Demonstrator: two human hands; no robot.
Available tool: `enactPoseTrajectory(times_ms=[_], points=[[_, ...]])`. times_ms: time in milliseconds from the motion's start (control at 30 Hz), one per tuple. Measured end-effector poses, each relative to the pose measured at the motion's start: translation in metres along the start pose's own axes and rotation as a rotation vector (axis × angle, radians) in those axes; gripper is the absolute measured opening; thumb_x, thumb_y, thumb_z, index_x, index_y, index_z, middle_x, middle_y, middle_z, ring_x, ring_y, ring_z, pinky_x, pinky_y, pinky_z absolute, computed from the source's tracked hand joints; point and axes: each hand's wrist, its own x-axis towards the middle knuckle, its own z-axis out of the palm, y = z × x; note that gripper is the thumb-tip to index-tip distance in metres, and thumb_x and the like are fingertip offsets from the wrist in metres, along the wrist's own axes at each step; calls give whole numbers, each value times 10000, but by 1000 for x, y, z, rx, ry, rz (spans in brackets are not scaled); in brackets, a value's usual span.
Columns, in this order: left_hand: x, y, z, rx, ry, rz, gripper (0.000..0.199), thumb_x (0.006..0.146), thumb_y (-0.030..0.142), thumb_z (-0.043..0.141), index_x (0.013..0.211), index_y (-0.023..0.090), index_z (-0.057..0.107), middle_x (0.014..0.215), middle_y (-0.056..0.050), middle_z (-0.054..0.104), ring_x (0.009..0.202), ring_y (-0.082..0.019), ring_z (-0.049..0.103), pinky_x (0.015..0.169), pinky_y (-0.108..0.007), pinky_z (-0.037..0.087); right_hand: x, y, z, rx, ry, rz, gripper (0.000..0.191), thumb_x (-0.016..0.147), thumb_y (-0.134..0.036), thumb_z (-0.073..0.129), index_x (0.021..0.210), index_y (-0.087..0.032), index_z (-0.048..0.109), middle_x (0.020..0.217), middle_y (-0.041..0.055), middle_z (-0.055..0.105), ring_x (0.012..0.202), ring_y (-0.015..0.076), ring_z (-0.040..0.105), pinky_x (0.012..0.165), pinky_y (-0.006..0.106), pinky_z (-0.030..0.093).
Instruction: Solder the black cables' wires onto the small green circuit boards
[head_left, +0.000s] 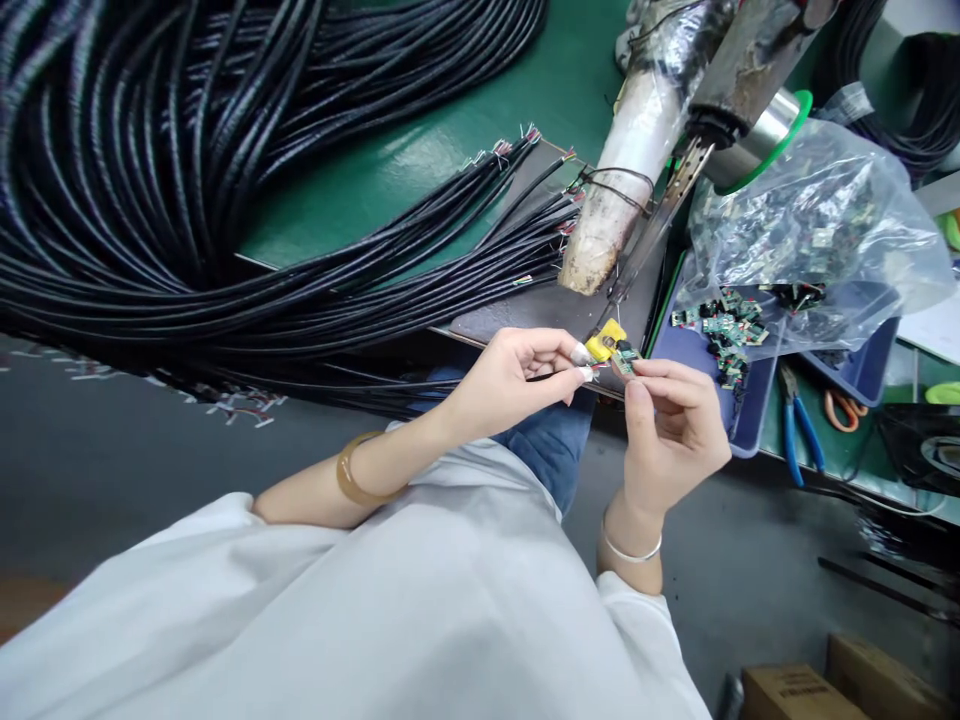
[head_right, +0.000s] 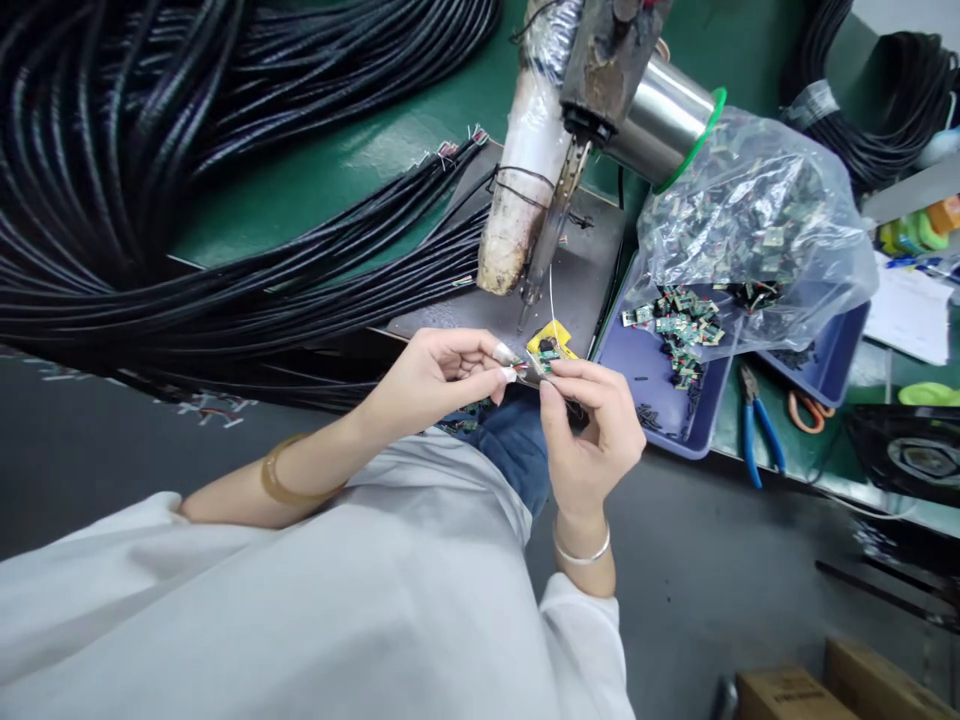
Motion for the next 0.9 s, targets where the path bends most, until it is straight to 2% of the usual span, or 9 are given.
enactPoseTrajectory(times_ms=[100, 233, 333, 400, 533, 633, 700, 800, 900], points=[[-1, 1, -2, 23, -27, 9, 85, 814, 196, 701, 819, 123, 658, 630, 1, 666, 562, -79, 611, 568, -175, 491, -2, 2, 1, 94, -26, 108, 51, 871, -170, 686, 885, -213, 660, 943, 29, 710, 860, 168, 718, 731, 341, 644], [-1, -1, -4, 42, -47, 15, 108, 855, 225, 678, 845, 121, 652, 642, -18, 682, 567, -89, 624, 565, -182, 483, -4, 2, 1, 122, -14, 144, 51, 872, -178, 682, 870, -209, 642, 925, 25, 712, 826, 163, 721, 709, 333, 641], [-2, -4, -4, 82, -19, 42, 117, 888, 243, 654, 879, 127, 637, 661, -26, 696, 580, -98, 635, 567, -185, 476, -7, 1, 2, 70, -13, 83, 80, 862, -150, 688, 859, -218, 645, 893, 13, 722, 819, 165, 722, 711, 337, 630], [-4, -9, -3, 171, 49, 114, 102, 902, 235, 648, 916, 136, 633, 705, -30, 714, 619, -109, 654, 595, -193, 489, -9, 1, 4, 28, -4, 4, 114, 842, -120, 704, 869, -224, 666, 886, 6, 735, 833, 166, 723, 734, 344, 624], [-9, -24, 0, 553, 228, 512, 42, 916, 156, 643, 949, 151, 669, 826, -47, 745, 677, -110, 652, 646, -207, 496, -10, 6, 3, -9, 53, -60, 145, 819, -95, 725, 868, -227, 693, 869, -3, 746, 796, 160, 723, 727, 345, 616], [-11, -35, 2, 802, 282, 833, 120, 914, 99, 628, 1003, 152, 688, 870, -78, 770, 756, -144, 680, 748, -250, 529, -6, 11, -3, -93, 184, -35, 125, 812, -123, 746, 860, -225, 692, 875, -1, 731, 776, 168, 715, 695, 361, 617], [-12, -38, 4, 919, 297, 950, 156, 911, 96, 628, 1045, 149, 687, 835, -78, 774, 722, -153, 681, 712, -258, 519, -3, 13, -8, -154, 269, -44, 141, 791, -122, 771, 861, -223, 701, 877, 3, 727, 769, 169, 708, 663, 352, 612], [-11, -31, 5, 921, 214, 901, 101, 934, 143, 611, 991, 145, 694, 736, -54, 746, 622, -138, 645, 612, -247, 468, -3, 11, -11, -179, 289, -68, 184, 758, -83, 789, 859, -223, 723, 864, 3, 733, 765, 163, 701, 644, 330, 597], [-10, -18, -1, 558, -3, 530, 182, 974, 205, 558, 838, 147, 664, 610, -1, 650, 507, -83, 537, 529, -202, 407, -5, 5, -7, -65, 206, -7, 172, 773, -73, 772, 843, -222, 720, 858, 4, 736, 789, 156, 702, 687, 326, 602]])
